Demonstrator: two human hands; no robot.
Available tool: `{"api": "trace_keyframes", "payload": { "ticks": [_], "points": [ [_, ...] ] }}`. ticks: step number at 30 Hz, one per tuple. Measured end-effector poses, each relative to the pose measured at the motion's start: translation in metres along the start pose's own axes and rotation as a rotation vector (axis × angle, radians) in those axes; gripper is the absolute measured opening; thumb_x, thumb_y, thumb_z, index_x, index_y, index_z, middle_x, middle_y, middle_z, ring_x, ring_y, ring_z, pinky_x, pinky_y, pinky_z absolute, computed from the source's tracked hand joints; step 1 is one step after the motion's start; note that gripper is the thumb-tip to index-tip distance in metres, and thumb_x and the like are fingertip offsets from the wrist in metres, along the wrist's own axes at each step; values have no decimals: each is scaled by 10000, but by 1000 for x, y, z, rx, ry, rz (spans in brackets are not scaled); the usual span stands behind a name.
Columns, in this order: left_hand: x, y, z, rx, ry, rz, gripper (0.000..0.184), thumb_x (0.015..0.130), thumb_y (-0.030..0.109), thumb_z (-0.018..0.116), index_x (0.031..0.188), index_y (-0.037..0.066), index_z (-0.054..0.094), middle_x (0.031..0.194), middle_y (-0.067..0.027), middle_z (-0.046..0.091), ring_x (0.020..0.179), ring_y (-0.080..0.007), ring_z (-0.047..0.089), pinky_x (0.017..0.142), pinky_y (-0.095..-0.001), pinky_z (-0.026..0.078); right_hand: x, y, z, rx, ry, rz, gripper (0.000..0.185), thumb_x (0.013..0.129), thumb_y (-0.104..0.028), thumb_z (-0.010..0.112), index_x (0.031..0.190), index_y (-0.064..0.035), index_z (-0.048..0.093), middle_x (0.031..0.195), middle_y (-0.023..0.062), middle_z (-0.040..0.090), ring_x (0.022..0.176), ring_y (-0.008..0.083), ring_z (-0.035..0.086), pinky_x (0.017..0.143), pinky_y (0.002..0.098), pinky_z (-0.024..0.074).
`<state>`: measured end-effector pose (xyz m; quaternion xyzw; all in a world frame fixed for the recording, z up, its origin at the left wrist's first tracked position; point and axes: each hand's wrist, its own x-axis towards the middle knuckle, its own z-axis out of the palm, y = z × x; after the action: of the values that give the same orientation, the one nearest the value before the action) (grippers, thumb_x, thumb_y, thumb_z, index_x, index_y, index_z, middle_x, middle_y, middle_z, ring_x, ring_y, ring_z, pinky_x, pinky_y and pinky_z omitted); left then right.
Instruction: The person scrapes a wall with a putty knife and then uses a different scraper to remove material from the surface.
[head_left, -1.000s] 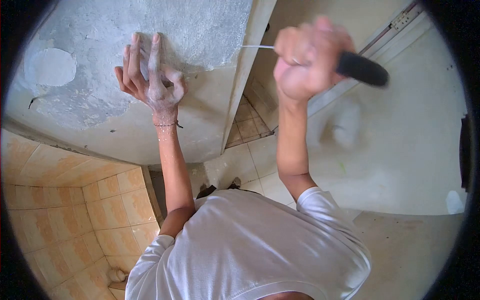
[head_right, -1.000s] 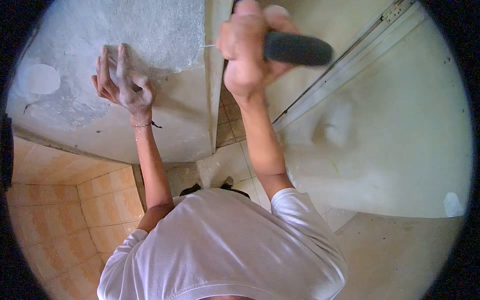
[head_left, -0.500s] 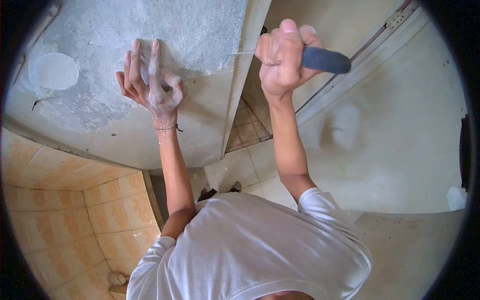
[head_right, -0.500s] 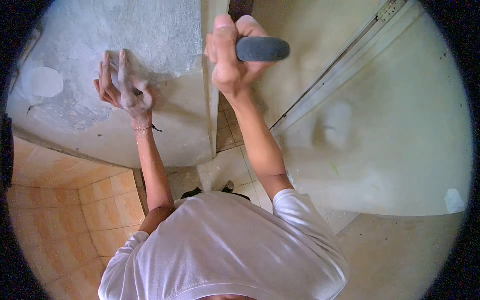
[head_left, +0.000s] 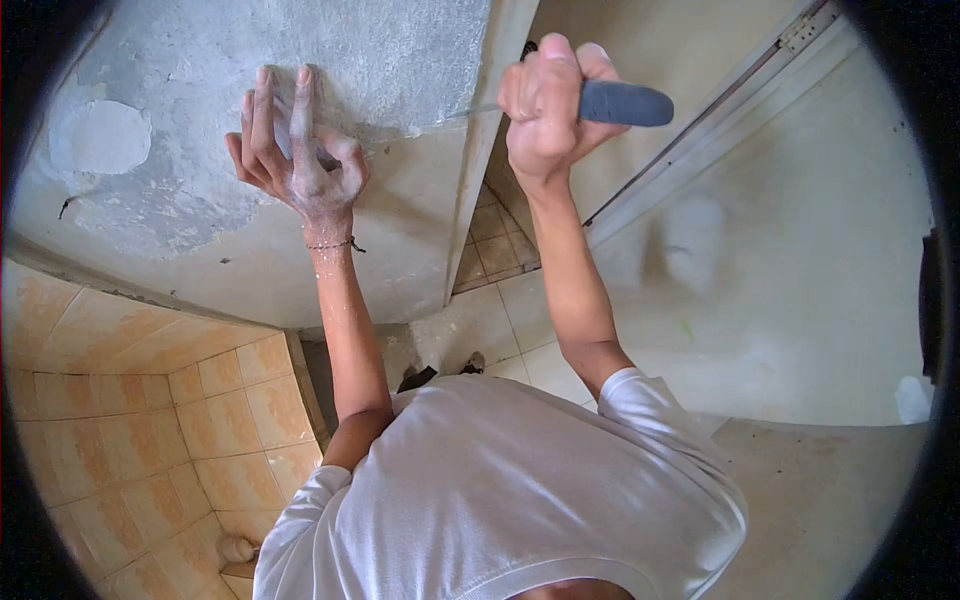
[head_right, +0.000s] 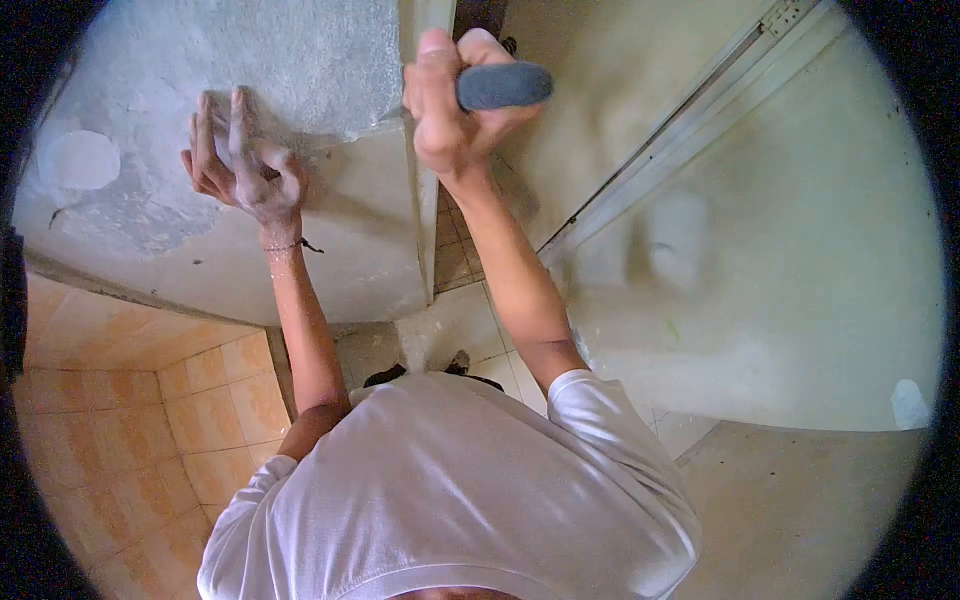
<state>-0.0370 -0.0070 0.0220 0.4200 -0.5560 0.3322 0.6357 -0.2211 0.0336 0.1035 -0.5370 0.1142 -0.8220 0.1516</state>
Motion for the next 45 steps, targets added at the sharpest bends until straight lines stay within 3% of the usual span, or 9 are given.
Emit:
{"api": "trace_keyframes", "payload": {
  "ticks": [17,23,25,26,31,33,35,40,45],
  "points": [
    [1,4,-1,5,5,4,559,845,314,469,1350,239,697,1483,-67,560,1405,-245,458,1240,-453,171,-11,3,-5,-152,-33,-4,228,986,-133,455,808,-134,311,521,-52,239,383,68,176,359,280,192],
    [3,4,3,17,29,4,545,871,339,457,1350,240,698,1482,-66,560,1399,-249,461,1239,-452,174,-3,-23,-25,181,-11,42,330,1006,-164,444,731,-157,261,547,-36,278,412,69,176,392,279,196],
    [1,6,-1,-1,29,4,541,877,341,454,1349,240,698,1483,-66,560,1397,-251,463,1239,-450,174,5,10,-62,-687,-675,-347,407,961,-109,655,659,-121,382,532,-23,465,441,76,434,409,273,338],
    [0,6,-1,-9,24,7,539,882,340,448,1349,240,698,1482,-66,561,1395,-255,463,1239,-450,174,-25,22,-21,-219,-87,8,277,999,-147,461,807,-142,261,568,-34,258,424,83,164,400,281,210],
    [2,2,4,10,50,30,540,885,338,441,1351,237,695,1477,-74,565,1390,-260,464,1235,-452,180,-18,-23,-21,290,-61,8,174,982,-110,453,843,-141,353,546,-68,286,420,76,215,416,278,241],
    [4,7,2,-3,55,40,535,898,340,433,1350,227,695,1472,-80,568,1389,-261,462,1231,-456,184,-7,-26,-16,112,-194,-203,176,977,-100,461,845,-143,353,540,-60,276,422,77,209,415,282,250],
    [3,8,2,-11,56,36,525,924,377,427,1350,226,695,1473,-81,567,1389,-263,461,1228,-460,185,-23,17,-26,-210,-105,-9,203,977,-93,456,821,-154,342,534,-52,280,419,82,213,415,286,266],
    [3,2,5,24,53,32,534,982,472,393,1348,227,695,1473,-84,563,1392,-271,456,1220,-471,188,-15,-19,-22,272,-105,-82,360,948,-14,536,748,-149,269,514,-55,239,383,57,178,346,285,206],
    [4,7,2,9,40,32,533,886,306,439,1343,227,702,1472,-88,561,1394,-289,456,1223,-470,189,-17,-1,-21,-165,-17,-207,337,951,-12,499,742,-141,269,489,-43,254,362,66,147,339,296,171]
  ]
}}
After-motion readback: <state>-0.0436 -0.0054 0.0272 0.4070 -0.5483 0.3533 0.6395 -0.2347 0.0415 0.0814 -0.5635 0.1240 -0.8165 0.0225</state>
